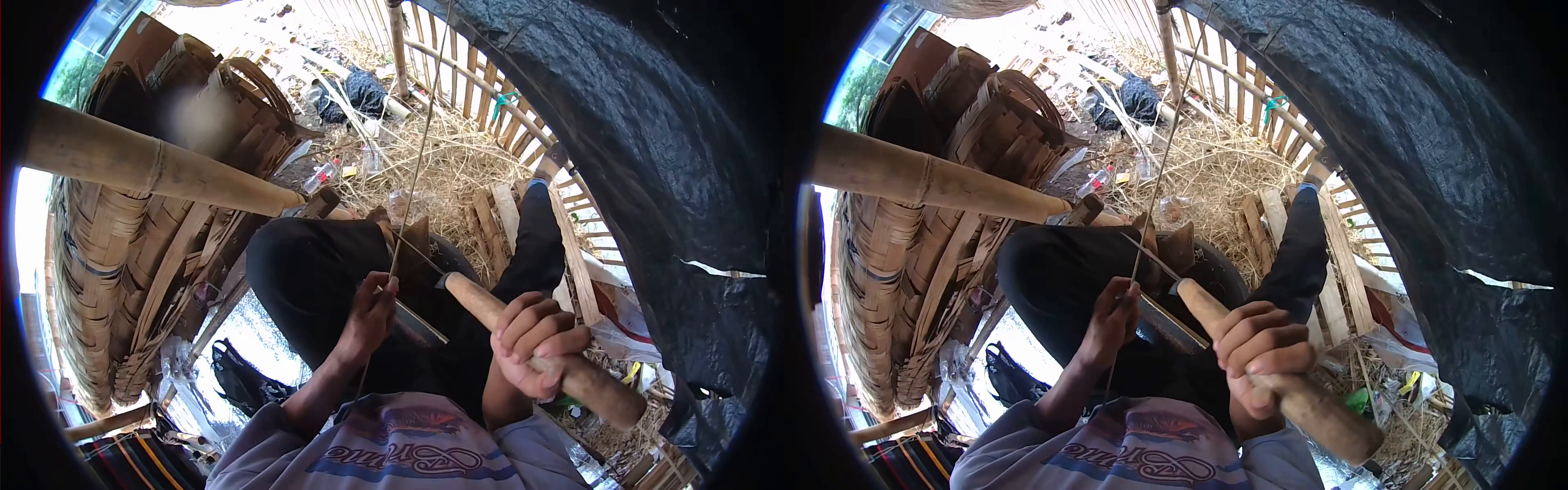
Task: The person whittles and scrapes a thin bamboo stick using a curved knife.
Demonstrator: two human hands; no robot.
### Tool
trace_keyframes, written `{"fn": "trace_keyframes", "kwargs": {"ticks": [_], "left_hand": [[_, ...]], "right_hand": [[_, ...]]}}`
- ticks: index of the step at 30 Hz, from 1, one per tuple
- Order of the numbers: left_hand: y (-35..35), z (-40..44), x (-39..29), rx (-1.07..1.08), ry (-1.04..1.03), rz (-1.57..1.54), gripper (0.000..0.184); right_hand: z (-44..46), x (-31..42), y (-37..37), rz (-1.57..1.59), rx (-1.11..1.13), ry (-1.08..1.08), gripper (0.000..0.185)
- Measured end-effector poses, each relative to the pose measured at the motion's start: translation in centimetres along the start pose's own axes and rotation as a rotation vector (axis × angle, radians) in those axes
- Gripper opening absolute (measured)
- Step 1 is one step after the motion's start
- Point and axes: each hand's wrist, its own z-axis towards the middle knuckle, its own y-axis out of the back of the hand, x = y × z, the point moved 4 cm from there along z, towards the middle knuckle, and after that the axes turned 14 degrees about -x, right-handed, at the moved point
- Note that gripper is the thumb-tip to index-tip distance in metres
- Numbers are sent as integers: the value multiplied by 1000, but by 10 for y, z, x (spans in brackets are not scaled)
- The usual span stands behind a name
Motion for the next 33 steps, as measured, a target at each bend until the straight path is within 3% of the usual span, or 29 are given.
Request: {"fn": "trace_keyframes", "kwargs": {"ticks": [5, 8, 12, 16, 22, 24, 26, 28, 30, 33], "left_hand": [[-7, 6, 5, 42, 6, -54, 15], [-7, 6, 4, 72, 52, -95, 14], [-3, 3, 0, 95, 156, -195, 14], [0, 11, 11, 50, 98, -124, 15], [-1, 12, 14, -1, 75, -134, 13], [0, 13, 20, -25, 1, 7, 14], [2, 21, 31, -47, -95, 89, 14], [6, 19, 32, -81, -178, 170, 15], [4, 15, 24, -126, -387, 342, 14], [6, 19, 37, -56, -329, 247, 11]], "right_hand": [[-4, -12, -24, 21, 407, 84, 29], [-18, -18, -29, -56, 499, 100, 21], [-31, -35, -27, -95, 515, 151, 15], [-37, -37, -21, -168, 543, 85, 9], [-35, -43, -29, -129, 665, 108, 27], [-34, -52, -23, -184, 702, 173, 28], [-31, -54, -19, -164, 686, 125, 12], [-32, -42, -29, -140, 718, 81, 22], [-40, -37, -36, -68, 851, 129, 29], [-30, -71, -17, -153, 822, 125, 29]]}}
